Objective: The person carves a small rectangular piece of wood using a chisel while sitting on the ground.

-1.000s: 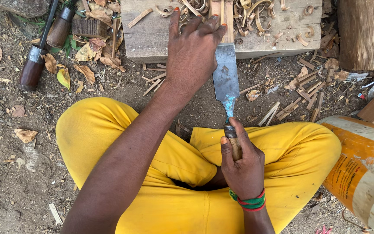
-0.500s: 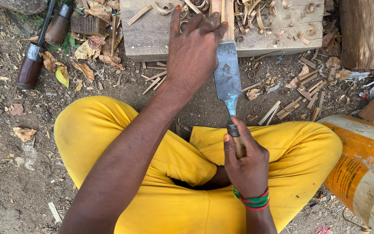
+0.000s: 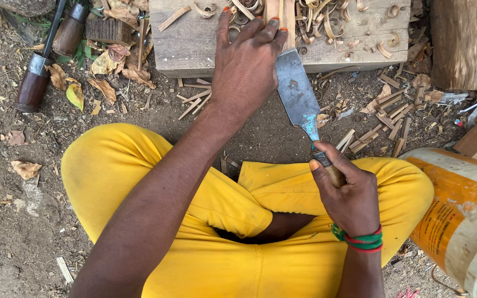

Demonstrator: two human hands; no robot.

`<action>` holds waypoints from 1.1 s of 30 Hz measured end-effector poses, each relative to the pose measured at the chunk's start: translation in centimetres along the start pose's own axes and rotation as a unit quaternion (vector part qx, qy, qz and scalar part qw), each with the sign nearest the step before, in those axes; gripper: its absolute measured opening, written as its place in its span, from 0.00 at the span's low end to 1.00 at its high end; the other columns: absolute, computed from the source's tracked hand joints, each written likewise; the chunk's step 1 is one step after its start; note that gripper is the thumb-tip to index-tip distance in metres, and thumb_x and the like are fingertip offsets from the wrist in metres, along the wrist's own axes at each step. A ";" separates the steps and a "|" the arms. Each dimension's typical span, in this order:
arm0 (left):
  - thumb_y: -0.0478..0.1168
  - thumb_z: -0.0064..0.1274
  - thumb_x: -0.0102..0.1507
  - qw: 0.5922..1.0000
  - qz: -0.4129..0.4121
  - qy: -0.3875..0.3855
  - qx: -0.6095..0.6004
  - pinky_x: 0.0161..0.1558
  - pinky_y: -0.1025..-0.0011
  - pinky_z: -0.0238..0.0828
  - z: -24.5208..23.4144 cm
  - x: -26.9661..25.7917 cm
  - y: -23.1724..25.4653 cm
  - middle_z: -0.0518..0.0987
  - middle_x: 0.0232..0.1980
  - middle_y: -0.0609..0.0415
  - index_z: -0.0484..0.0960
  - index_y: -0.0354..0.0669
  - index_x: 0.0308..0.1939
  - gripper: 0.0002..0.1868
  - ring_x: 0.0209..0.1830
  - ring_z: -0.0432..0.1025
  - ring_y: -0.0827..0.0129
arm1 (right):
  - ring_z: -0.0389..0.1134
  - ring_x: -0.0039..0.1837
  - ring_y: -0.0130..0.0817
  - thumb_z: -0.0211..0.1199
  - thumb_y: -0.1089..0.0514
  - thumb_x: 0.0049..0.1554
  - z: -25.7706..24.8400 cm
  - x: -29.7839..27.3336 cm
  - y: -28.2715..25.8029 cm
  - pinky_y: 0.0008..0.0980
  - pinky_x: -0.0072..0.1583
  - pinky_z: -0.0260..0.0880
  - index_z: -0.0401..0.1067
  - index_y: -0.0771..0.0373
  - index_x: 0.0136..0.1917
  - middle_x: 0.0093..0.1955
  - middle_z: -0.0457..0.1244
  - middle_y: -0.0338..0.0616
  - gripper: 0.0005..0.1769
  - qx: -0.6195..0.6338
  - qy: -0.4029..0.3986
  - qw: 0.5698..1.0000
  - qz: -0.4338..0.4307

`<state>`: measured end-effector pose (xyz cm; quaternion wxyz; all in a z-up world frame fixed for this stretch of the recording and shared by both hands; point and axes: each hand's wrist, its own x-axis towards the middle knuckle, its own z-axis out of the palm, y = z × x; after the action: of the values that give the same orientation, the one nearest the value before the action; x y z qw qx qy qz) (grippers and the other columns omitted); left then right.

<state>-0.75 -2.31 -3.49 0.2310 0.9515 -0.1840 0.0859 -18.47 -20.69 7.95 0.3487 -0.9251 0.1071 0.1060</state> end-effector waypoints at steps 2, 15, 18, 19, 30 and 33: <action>0.29 0.56 0.60 1.000 0.005 0.013 -0.002 0.74 0.32 0.33 0.3 -0.1 -0.1 0.80 0.63 0.51 0.84 0.47 0.59 0.23 0.67 0.70 0.60 | 0.44 0.31 0.20 0.68 0.57 0.59 -0.3 0.2 -0.2 0.27 0.32 0.46 0.76 0.56 0.65 0.27 0.43 0.33 0.20 -0.005 -0.005 1.000 0.000; 0.28 0.52 0.61 0.995 -0.013 -0.098 -0.025 0.67 0.50 0.60 -6.9 -2.5 3.2 0.83 0.55 0.38 0.84 0.34 0.52 0.15 0.63 0.74 0.51 | 0.45 0.27 0.24 0.65 0.59 0.59 2.3 -1.7 -4.0 0.33 0.30 0.46 0.74 0.56 0.69 0.23 0.47 0.43 0.23 -0.022 0.031 0.999 0.036; 0.33 0.55 0.60 0.996 0.022 -0.089 0.020 0.63 0.58 0.71 -8.1 -4.0 5.8 0.82 0.53 0.32 0.85 0.27 0.49 0.16 0.58 0.77 0.50 | 0.47 0.27 0.26 0.64 0.59 0.60 2.7 -1.7 -5.3 0.32 0.30 0.53 0.72 0.58 0.68 0.23 0.48 0.45 0.21 -0.021 0.035 0.999 0.022; 0.35 0.56 0.57 0.996 0.050 -0.046 0.055 0.66 0.59 0.71 -7.9 -3.9 6.1 0.82 0.54 0.31 0.86 0.27 0.47 0.17 0.57 0.78 0.52 | 0.47 0.27 0.27 0.64 0.59 0.60 2.8 -1.7 -5.6 0.32 0.30 0.53 0.72 0.58 0.68 0.24 0.49 0.46 0.22 -0.021 0.035 0.999 0.028; 0.35 0.60 0.53 0.995 0.040 -0.062 0.062 0.66 0.56 0.71 -6.0 -3.2 5.8 0.79 0.57 0.27 0.89 0.34 0.39 0.12 0.57 0.78 0.47 | 0.61 0.31 0.23 0.61 0.62 0.61 6.6 -1.0 -6.2 0.29 0.35 0.64 0.68 0.67 0.69 0.36 0.65 0.53 0.23 0.012 0.093 0.995 -0.029; 0.33 0.59 0.55 0.994 0.045 -0.076 0.070 0.65 0.54 0.72 -5.5 -2.4 5.5 0.79 0.58 0.27 0.89 0.38 0.38 0.09 0.57 0.78 0.47 | 0.62 0.31 0.41 0.61 0.62 0.61 6.9 -1.0 -7.0 0.37 0.35 0.65 0.70 0.65 0.70 0.33 0.64 0.60 0.23 0.017 0.072 0.996 0.049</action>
<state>-5.50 -3.50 3.01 0.1450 0.9600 -0.2367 0.0363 -18.33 -10.81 7.48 0.3499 -0.9179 0.1791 0.0543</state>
